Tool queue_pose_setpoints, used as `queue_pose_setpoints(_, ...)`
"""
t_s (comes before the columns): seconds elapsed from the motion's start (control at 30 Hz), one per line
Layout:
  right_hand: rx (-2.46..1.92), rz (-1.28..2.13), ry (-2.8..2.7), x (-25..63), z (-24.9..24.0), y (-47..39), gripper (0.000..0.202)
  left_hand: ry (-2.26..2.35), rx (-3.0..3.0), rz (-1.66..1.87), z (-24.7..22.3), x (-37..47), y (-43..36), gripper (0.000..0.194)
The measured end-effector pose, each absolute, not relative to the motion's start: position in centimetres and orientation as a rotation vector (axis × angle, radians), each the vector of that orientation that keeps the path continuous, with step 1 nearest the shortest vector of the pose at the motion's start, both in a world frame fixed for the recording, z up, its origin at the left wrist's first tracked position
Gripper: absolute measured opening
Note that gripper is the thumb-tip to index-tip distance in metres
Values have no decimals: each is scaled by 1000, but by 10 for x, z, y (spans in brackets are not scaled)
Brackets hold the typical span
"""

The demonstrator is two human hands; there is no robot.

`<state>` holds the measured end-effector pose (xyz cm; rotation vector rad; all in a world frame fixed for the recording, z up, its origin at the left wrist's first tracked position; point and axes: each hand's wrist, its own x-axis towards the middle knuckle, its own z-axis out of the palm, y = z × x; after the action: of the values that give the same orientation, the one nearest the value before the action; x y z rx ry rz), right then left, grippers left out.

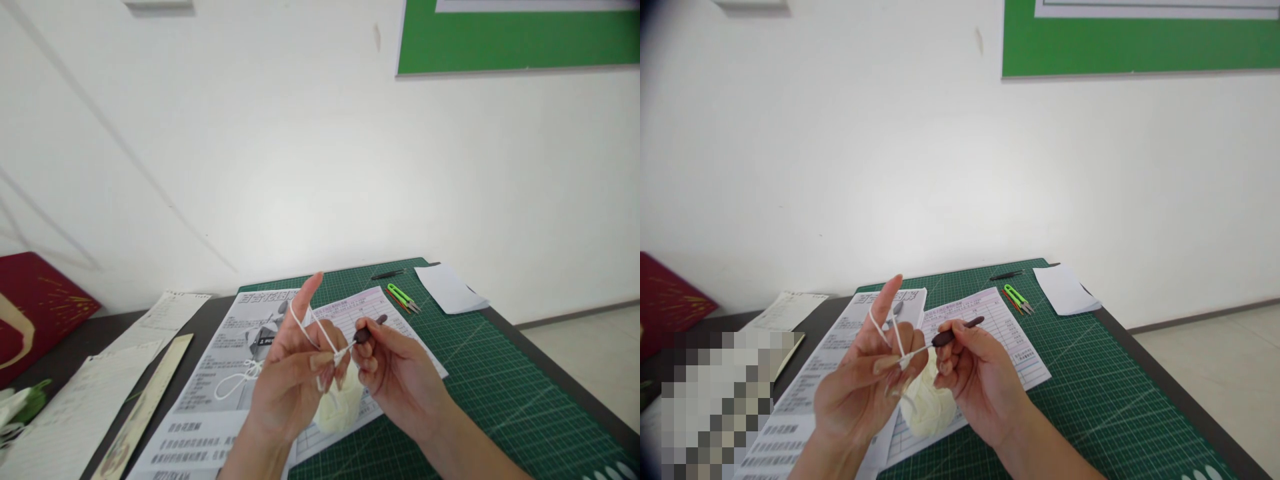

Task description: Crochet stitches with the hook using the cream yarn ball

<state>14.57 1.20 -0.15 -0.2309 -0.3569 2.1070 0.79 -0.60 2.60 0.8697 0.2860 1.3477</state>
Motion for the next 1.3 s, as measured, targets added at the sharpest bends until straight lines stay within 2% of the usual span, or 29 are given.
queue_pose_setpoints(0.37,-373,1785,-587,154,10,10,13,271,877,1338,27,7,-6,72)
queue_pose_setpoints(0.6,-385,1731,-637,153,13,8,12,268,882,1323,26,7,-7,71)
queue_pose_setpoints(0.83,-333,1695,-686,152,15,2,10,319,915,1334,27,8,-8,80)
queue_pose_setpoints(1.1,-366,1538,-678,146,11,-2,10,533,1077,1578,33,17,-16,75)
queue_pose_setpoints(1.3,-453,1194,-998,147,6,-6,12,701,1028,1708,30,28,-19,79)
